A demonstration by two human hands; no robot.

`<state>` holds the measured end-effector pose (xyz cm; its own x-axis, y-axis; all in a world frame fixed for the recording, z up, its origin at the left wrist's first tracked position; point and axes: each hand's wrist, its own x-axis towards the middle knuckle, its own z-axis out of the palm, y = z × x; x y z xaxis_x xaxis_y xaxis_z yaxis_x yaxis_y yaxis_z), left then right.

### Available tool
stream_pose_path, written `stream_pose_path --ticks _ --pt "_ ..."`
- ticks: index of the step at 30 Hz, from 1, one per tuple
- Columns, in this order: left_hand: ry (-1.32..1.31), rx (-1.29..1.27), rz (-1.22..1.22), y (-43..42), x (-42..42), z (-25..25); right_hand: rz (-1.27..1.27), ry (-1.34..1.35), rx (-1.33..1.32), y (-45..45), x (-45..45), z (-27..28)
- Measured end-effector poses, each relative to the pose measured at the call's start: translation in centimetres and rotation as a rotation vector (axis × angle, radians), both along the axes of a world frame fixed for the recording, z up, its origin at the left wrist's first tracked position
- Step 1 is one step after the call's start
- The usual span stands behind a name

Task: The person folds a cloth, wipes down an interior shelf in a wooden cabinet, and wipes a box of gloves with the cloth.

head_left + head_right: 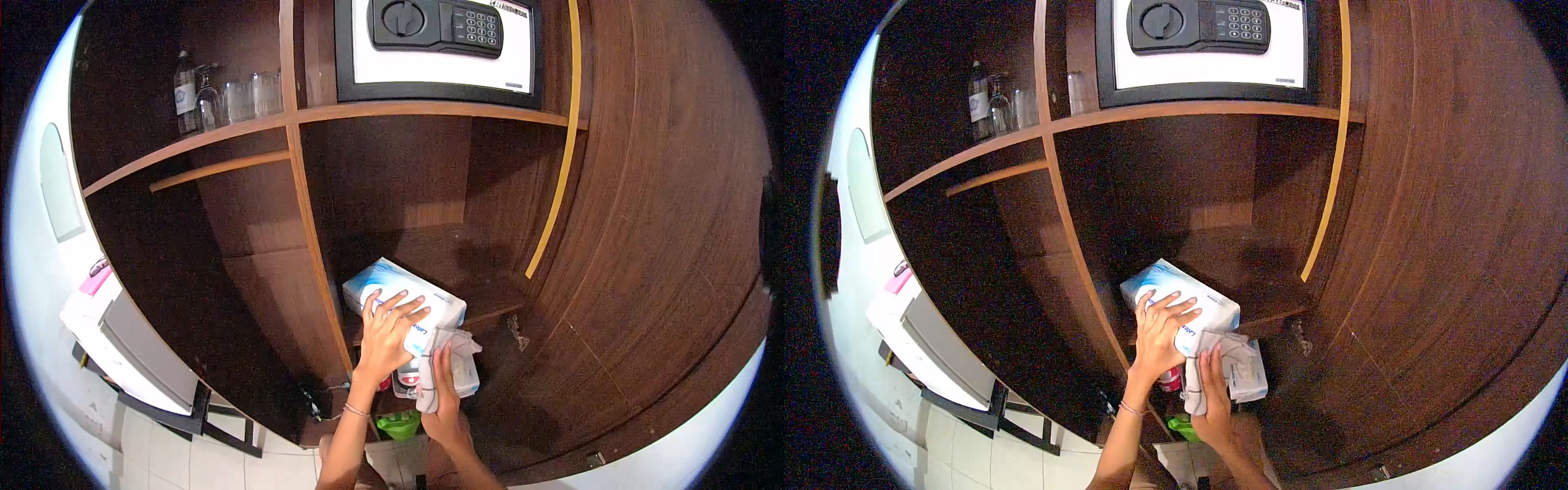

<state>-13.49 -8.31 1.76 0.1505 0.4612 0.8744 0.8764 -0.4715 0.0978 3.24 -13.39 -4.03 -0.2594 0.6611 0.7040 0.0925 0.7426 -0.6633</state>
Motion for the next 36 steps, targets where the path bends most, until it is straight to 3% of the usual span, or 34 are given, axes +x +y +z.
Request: stream_pose_path --ticks 9,20,32,36 --pt "-0.015 0.016 -0.008 0.1 0.1 -0.2 -0.073 -0.002 0.127 5.9 1.8 2.9" --pt "-0.006 0.028 0.002 0.7 -0.3 -0.8 -0.057 -0.147 0.154 4.3 2.0 4.9" --pt "0.006 0.002 0.003 0.3 0.1 -0.3 -0.157 -0.034 0.124 5.4 1.9 4.9" --pt "0.033 0.038 0.033 0.8 -0.5 -1.2 -0.110 -0.167 0.208 4.1 1.5 5.2"
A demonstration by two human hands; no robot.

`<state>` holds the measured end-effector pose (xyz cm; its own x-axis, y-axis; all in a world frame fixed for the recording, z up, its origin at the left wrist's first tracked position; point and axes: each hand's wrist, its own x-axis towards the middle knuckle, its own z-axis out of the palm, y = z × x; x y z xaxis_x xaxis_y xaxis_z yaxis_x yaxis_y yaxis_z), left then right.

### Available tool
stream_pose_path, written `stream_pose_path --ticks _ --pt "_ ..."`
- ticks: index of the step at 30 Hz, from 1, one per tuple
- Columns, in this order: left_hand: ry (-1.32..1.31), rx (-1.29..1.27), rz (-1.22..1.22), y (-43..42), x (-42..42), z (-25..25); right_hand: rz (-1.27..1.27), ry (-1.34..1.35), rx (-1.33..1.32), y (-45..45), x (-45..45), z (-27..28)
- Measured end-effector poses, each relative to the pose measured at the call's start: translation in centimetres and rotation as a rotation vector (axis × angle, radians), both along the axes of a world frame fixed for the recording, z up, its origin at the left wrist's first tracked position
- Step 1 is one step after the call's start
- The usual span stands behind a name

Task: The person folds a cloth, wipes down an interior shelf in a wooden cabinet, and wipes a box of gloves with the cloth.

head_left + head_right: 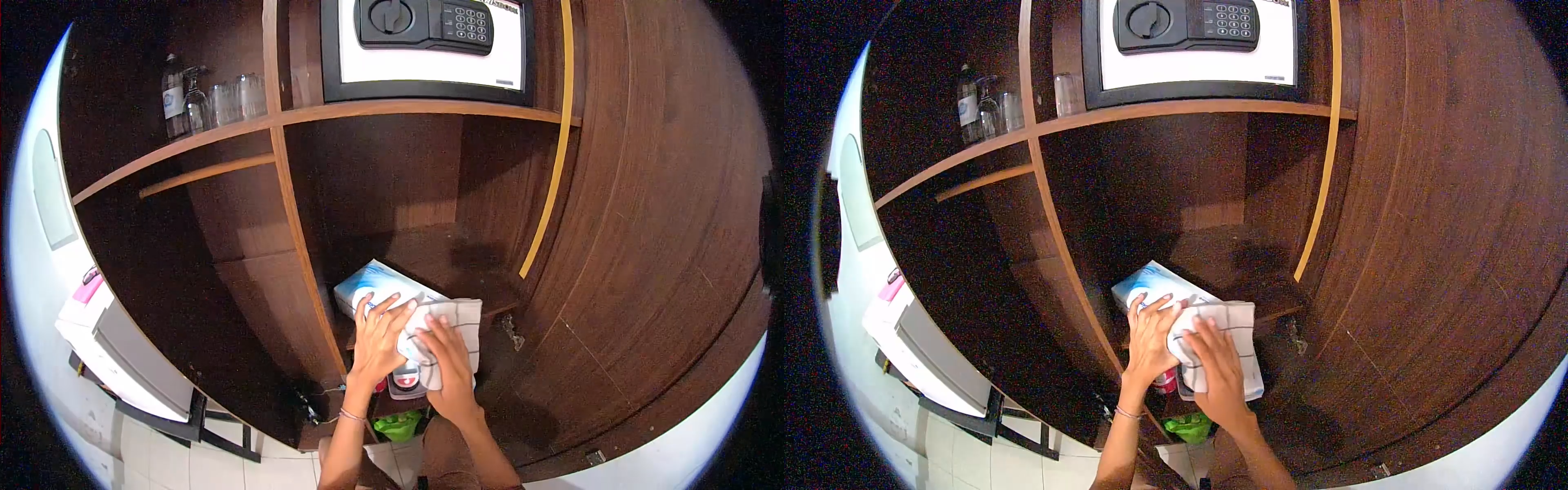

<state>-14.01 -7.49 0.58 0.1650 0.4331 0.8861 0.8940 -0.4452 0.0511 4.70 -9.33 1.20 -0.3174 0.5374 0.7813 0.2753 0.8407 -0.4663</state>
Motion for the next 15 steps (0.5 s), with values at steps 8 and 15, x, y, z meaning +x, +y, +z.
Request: stream_pose_path --ticks 8,15 --pt "0.060 0.005 0.043 0.2 -0.4 -0.3 -0.004 0.041 0.031 3.5 0.1 -0.1" --pt "0.068 0.036 0.034 0.3 -0.1 0.0 -0.056 0.059 -0.065 1.8 -0.8 -2.0"
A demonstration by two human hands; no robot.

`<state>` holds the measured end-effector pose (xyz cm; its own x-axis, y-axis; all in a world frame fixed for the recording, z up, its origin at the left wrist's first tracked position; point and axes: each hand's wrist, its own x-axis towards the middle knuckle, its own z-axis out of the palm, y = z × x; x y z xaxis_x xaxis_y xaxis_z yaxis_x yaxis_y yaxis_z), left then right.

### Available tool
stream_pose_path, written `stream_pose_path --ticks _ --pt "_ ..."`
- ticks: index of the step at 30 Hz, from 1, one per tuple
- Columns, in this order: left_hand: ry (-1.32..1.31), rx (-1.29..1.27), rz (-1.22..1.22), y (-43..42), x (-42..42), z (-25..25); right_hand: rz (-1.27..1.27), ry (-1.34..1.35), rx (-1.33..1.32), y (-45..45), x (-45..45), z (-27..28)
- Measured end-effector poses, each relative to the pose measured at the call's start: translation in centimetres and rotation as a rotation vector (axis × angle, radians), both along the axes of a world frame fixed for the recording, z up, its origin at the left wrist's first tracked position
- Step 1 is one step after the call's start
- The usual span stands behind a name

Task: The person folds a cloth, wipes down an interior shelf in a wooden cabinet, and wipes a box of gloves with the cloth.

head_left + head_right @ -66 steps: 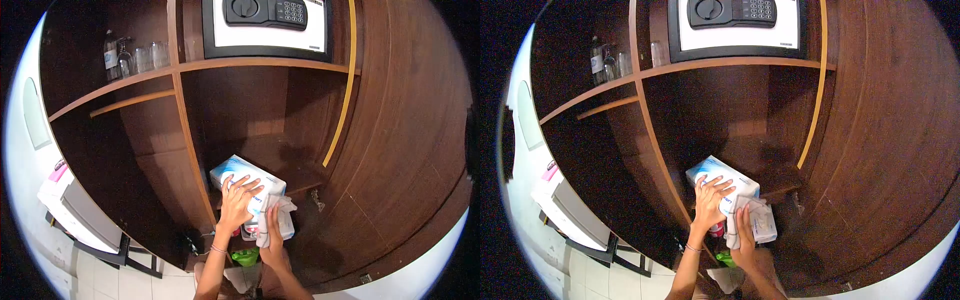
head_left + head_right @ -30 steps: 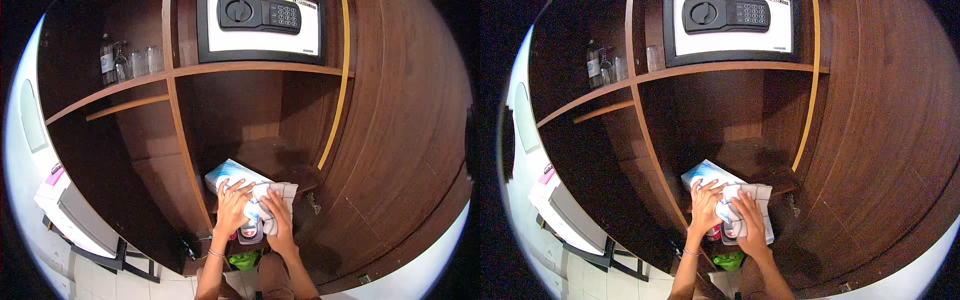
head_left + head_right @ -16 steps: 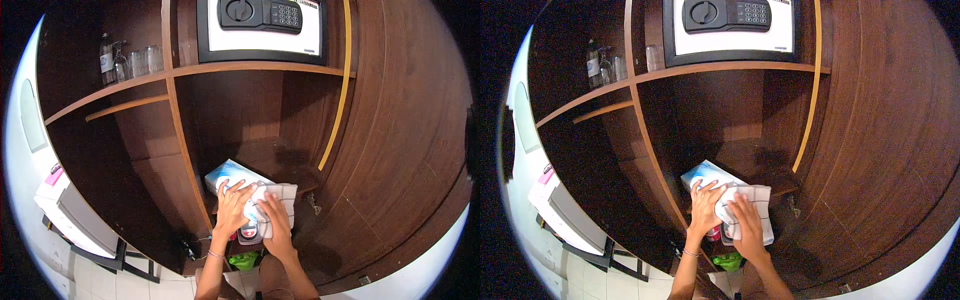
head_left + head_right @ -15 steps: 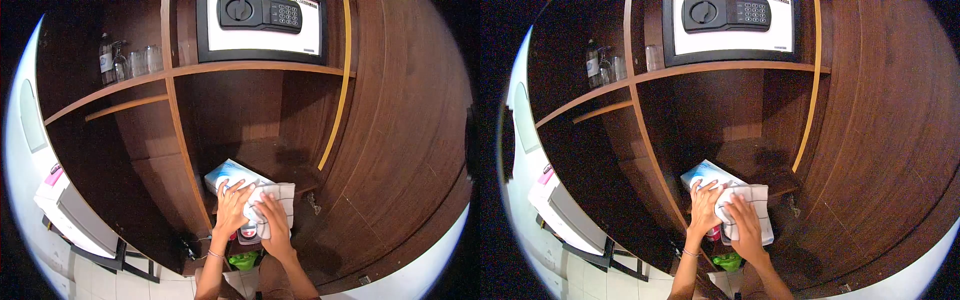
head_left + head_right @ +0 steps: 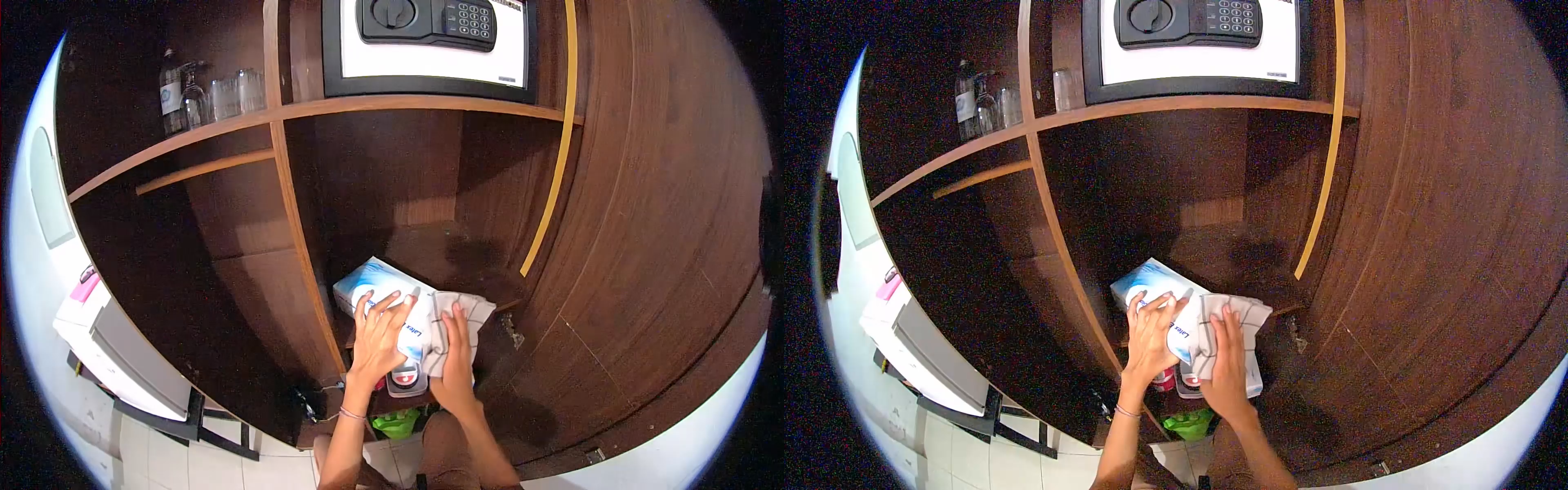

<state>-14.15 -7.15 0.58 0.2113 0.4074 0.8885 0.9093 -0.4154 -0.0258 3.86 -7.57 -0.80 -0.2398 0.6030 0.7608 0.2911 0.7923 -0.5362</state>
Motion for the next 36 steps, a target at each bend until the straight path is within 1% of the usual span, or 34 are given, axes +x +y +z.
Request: stream_pose_path --ticks 2,4,5,7,9,11,12,14,16,18,21,22,25,29,32,36 --pt "0.000 0.007 -0.002 -0.1 0.2 0.1 0.024 0.001 0.011 -1.1 -0.5 -0.6" --pt "-0.091 -0.010 -0.038 -0.4 0.6 0.3 0.078 -0.042 0.016 -2.3 -0.2 0.5" --pt "-0.091 -0.009 -0.035 -0.4 0.5 0.3 0.080 -0.042 0.017 -2.0 -0.1 0.7" --pt "-0.069 -0.023 -0.011 -0.4 0.3 0.0 0.108 -0.165 0.071 -1.4 0.5 1.2" --pt "-0.034 -0.037 0.026 -0.3 0.1 -0.2 0.098 -0.194 0.082 -0.3 0.4 1.3" --pt "0.001 -0.045 0.061 -0.2 0.1 -0.2 0.107 -0.032 -0.016 0.7 0.2 1.2" --pt "-0.006 -0.023 0.053 -0.1 0.2 -0.2 0.078 -0.069 0.038 1.9 0.3 0.8" --pt "-0.013 0.001 0.047 0.1 0.3 0.0 0.081 -0.042 0.023 1.8 0.3 -0.3" --pt "-0.002 -0.044 0.072 -0.3 0.3 0.2 0.091 -0.016 -0.001 0.9 -0.2 -1.3" --pt "-0.040 -0.049 0.048 -0.4 0.6 0.3 0.105 -0.024 -0.131 -0.2 -0.7 -2.7" --pt "-0.077 -0.039 0.022 -0.4 0.8 0.6 0.166 0.020 -0.191 -2.3 -1.5 -3.8" --pt "-0.078 -0.033 0.024 -0.4 0.9 0.6 0.157 -0.006 -0.168 -2.9 -1.6 -3.9" --pt "-0.087 -0.062 0.026 -0.6 1.0 0.8 0.160 -0.039 -0.160 -3.5 -1.6 -3.4" --pt "-0.079 -0.068 0.037 -0.7 0.9 0.8 0.144 -0.055 -0.120 -2.1 -1.0 -1.9" --pt "-0.067 -0.041 0.019 -0.7 0.9 1.0 0.130 0.023 -0.097 -0.3 -0.3 -0.3" --pt "-0.060 -0.015 0.020 -0.3 0.8 0.6 0.092 0.027 -0.130 0.8 -0.1 -1.2"
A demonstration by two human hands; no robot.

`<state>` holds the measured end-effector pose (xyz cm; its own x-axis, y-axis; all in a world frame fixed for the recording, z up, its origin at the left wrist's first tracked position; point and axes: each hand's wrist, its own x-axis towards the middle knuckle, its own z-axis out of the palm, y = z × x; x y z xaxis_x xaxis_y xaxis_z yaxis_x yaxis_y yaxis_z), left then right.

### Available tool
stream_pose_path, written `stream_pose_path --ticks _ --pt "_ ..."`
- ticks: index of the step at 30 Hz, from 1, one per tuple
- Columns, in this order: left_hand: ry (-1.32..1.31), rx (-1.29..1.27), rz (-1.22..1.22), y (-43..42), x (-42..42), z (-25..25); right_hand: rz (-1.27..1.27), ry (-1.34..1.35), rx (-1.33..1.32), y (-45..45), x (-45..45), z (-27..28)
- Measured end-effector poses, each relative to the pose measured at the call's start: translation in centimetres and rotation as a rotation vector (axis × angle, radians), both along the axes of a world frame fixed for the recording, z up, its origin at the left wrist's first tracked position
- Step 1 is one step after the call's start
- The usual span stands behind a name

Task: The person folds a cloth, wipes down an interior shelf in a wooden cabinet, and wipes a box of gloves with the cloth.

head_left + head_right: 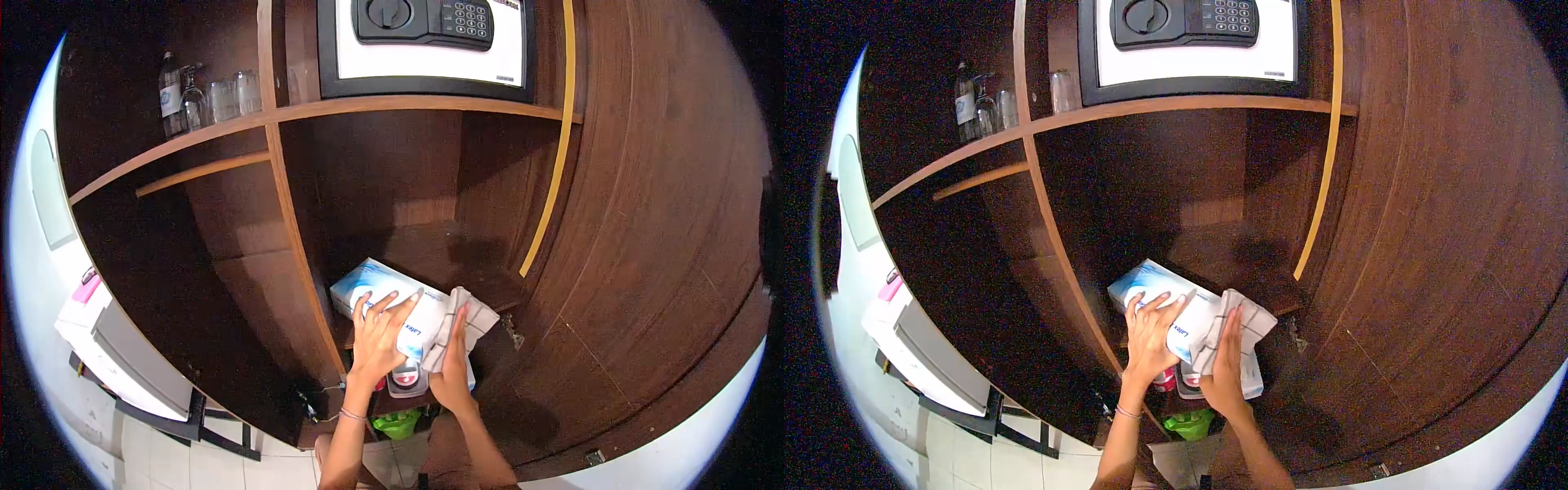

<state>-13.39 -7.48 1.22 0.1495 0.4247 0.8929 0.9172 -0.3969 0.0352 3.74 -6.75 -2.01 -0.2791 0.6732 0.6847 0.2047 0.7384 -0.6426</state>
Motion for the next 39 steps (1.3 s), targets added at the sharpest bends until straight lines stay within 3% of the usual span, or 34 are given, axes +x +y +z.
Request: stream_pose_path --ticks 4,6,16,27,32,39 --pt "-0.011 0.016 -0.010 0.0 0.0 0.1 -0.004 0.014 -0.072 -1.8 -0.8 -1.8" --pt "-0.005 0.019 -0.005 0.0 0.0 0.0 0.138 0.102 -0.223 -3.2 -1.1 -1.9" --pt "-0.012 0.004 -0.006 -0.4 0.2 0.4 0.039 -0.050 -0.035 -3.6 -0.9 -0.4" --pt "-0.022 -0.024 -0.003 -0.3 0.1 0.1 0.114 0.026 -0.182 -4.7 -1.8 -3.1" --pt "-0.034 -0.043 -0.009 -0.3 0.1 0.2 -0.066 -0.181 -0.064 -5.5 -1.6 -0.9" --pt "-0.036 -0.036 -0.042 -0.5 0.2 0.5 -0.088 -0.122 -0.044 -2.6 -1.1 -1.8"
